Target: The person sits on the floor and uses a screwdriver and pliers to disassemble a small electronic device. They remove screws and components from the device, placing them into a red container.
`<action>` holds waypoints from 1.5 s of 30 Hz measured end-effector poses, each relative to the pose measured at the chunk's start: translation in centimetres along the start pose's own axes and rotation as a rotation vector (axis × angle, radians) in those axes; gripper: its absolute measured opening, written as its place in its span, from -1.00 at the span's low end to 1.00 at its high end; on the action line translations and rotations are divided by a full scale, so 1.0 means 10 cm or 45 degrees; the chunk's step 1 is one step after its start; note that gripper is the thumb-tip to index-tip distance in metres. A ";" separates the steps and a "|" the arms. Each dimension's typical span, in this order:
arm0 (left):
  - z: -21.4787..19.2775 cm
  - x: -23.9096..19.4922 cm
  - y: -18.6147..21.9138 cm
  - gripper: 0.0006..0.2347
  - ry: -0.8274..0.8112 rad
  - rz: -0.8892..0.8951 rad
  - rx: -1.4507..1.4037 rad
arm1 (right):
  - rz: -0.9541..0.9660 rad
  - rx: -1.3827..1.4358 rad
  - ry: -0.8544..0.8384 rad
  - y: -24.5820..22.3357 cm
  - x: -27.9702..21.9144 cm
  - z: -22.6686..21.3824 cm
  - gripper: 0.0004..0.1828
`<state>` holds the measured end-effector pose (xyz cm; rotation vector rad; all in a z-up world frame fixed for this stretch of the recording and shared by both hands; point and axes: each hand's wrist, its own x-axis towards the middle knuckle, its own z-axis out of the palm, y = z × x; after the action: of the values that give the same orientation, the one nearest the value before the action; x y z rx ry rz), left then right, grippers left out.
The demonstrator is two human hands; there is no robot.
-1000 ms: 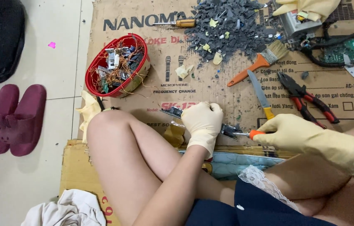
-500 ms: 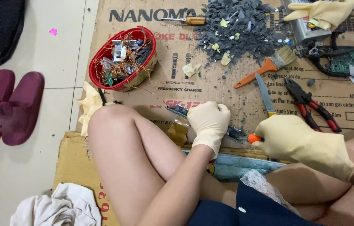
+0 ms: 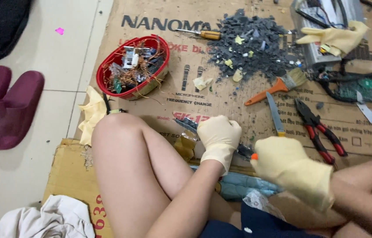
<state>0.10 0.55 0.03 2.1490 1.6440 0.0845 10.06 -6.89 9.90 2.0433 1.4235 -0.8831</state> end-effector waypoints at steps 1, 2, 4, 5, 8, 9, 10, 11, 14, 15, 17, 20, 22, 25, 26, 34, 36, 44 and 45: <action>0.04 0.01 -0.01 -0.71 -0.010 0.016 0.000 | 0.015 0.010 -0.004 0.09 0.04 0.08 -0.71; 0.08 0.01 -0.02 -0.71 0.022 0.020 -0.006 | 0.132 0.187 -0.121 0.17 0.09 0.15 -0.65; 0.10 0.00 -0.04 -0.71 0.057 0.016 -0.019 | 0.249 0.352 -0.235 0.35 0.07 0.20 -0.45; 0.10 -0.02 -0.04 -0.74 0.181 0.063 -0.013 | 0.379 1.185 -0.486 0.44 0.02 0.19 -0.65; 0.08 -0.05 -0.04 -0.75 0.287 0.104 -0.021 | 0.595 2.194 -0.984 0.72 0.12 0.39 -0.76; 0.07 -0.05 -0.04 -0.74 0.280 0.109 -0.033 | 0.713 2.321 -1.265 0.81 0.20 0.48 -0.73; 0.06 -0.05 -0.03 -0.74 0.277 0.100 -0.036 | 0.719 2.311 -1.268 0.80 0.22 0.48 -0.73; 0.04 -0.06 -0.02 -0.74 0.258 0.111 -0.029 | 0.747 2.386 -1.407 0.80 0.23 0.47 -0.77; 0.05 -0.07 -0.03 -0.75 0.240 0.130 -0.039 | 0.723 2.174 -1.308 0.60 0.29 0.36 -0.76; 0.06 -0.06 -0.03 -0.75 0.246 0.145 -0.057 | 0.653 1.894 -1.070 0.51 0.32 0.29 -0.75; 0.04 -0.08 -0.01 -0.75 0.241 0.144 -0.059 | 0.598 1.479 -1.147 0.56 0.39 0.01 -0.77; 0.03 -0.07 -0.02 -0.75 0.255 0.138 -0.057 | 0.507 1.027 -1.208 0.47 0.41 -0.18 -0.75; 0.04 -0.09 -0.03 -0.74 0.269 0.135 -0.061 | 0.488 0.988 -1.216 0.37 0.37 -0.20 -0.75; 0.05 -0.11 -0.01 -0.73 0.238 0.111 -0.060 | 0.465 0.883 -1.182 0.28 0.29 -0.30 -0.73; 0.07 -0.10 -0.03 -0.74 0.230 0.105 -0.070 | 0.456 0.842 -1.162 0.24 0.27 -0.33 -0.73; 0.10 -0.04 0.01 -0.74 0.114 0.070 -0.102 | 0.664 0.904 -1.005 0.19 0.19 0.20 -0.79; 0.12 -0.05 0.00 -0.76 0.196 0.067 -0.123 | 0.752 0.825 -0.881 0.08 0.15 0.29 -0.74; 0.08 0.18 0.17 -0.75 -0.037 0.070 -0.013 | 0.497 0.741 0.011 0.10 0.17 1.15 -0.64; 0.09 0.20 0.16 -0.75 0.008 0.078 0.009 | 0.483 0.723 -0.023 0.14 0.17 1.11 -0.63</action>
<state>2.40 1.77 -0.63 2.2068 1.5841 0.1036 9.27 -14.22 1.27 2.5859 0.7740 -1.2231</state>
